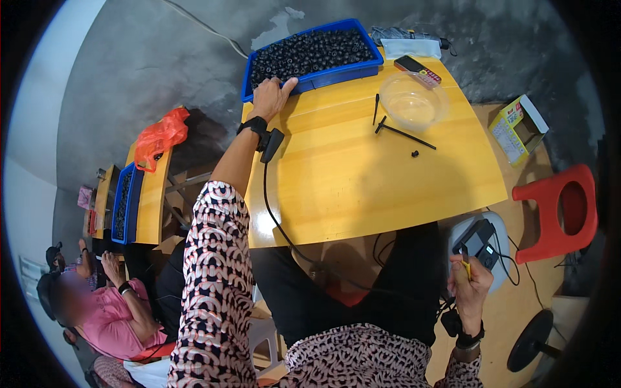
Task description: The person picks up a black component from a blue tray, trims it with a yellow-handled knife, and places it into a clear container.
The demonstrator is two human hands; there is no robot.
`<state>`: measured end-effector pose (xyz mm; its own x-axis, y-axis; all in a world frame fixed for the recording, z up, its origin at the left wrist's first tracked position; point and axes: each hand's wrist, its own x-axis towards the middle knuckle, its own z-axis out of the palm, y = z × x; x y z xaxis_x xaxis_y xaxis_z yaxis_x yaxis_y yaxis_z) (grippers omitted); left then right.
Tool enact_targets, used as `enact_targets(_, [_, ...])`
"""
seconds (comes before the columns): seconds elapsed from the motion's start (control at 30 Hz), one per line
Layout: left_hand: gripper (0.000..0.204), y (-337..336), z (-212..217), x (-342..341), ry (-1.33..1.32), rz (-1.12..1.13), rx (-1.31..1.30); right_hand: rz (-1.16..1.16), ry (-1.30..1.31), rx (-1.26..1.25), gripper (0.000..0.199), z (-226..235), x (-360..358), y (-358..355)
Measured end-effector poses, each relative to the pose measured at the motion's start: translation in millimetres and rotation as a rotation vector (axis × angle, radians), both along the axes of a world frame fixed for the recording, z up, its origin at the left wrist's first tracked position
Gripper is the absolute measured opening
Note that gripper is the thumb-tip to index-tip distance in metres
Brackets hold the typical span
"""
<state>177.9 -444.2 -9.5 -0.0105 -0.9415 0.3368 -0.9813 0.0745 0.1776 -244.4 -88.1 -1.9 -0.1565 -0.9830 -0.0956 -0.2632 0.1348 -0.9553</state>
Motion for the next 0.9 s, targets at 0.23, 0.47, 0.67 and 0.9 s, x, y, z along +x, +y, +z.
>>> enact_targets(0.23, [0.024,47,-23,-4,0.039,-0.100,-0.189,0.065,-0.045,-0.114,0.018,5,-1,20])
enact_targets(0.47, [0.025,129,-1,-52,0.021,-0.086,-0.103,0.088,-0.009,-0.141,0.019,9,-9,41])
enact_targets(0.67, [0.020,183,9,-99,-0.128,-0.068,-0.032,0.088,-0.034,-0.216,0.017,6,-15,58])
enact_targets(0.9, [0.021,232,11,-146,-0.029,-0.064,-0.062,0.087,-0.102,-0.216,0.017,6,-16,69])
